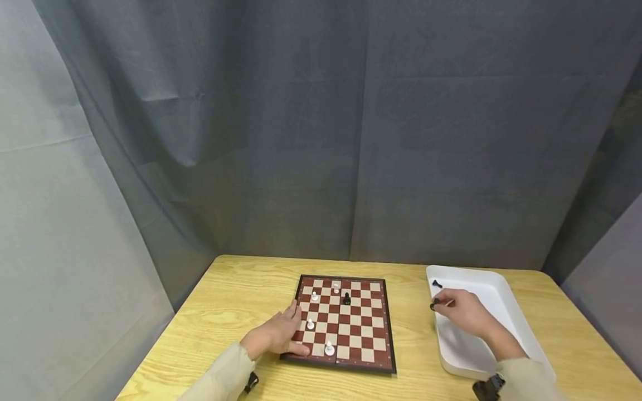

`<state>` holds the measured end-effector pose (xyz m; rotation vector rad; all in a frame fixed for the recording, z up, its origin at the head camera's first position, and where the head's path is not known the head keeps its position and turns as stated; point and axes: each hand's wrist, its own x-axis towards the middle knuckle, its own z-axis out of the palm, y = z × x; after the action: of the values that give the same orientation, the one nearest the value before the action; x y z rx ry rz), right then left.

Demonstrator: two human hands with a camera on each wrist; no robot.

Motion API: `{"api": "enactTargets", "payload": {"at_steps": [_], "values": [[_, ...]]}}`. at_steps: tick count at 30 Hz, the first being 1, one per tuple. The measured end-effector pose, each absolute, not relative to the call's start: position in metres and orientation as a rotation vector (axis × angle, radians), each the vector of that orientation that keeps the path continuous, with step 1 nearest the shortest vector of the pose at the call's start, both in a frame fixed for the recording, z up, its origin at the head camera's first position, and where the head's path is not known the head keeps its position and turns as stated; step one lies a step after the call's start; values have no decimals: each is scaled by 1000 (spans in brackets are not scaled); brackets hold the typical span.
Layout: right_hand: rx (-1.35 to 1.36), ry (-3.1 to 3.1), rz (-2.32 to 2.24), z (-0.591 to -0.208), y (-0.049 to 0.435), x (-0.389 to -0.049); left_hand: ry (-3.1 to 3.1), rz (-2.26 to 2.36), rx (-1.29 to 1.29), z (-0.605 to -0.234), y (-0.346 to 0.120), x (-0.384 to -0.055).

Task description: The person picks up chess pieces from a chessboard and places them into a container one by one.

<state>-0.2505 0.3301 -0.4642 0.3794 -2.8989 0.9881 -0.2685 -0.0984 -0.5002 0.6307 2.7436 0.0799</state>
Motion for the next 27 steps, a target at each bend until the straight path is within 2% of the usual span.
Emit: {"api": "enactTargets", "payload": {"at_steps": [27], "values": [[174, -3005, 916, -482, 385, -255, 2731, 64, 632, -499, -98, -268]]}}
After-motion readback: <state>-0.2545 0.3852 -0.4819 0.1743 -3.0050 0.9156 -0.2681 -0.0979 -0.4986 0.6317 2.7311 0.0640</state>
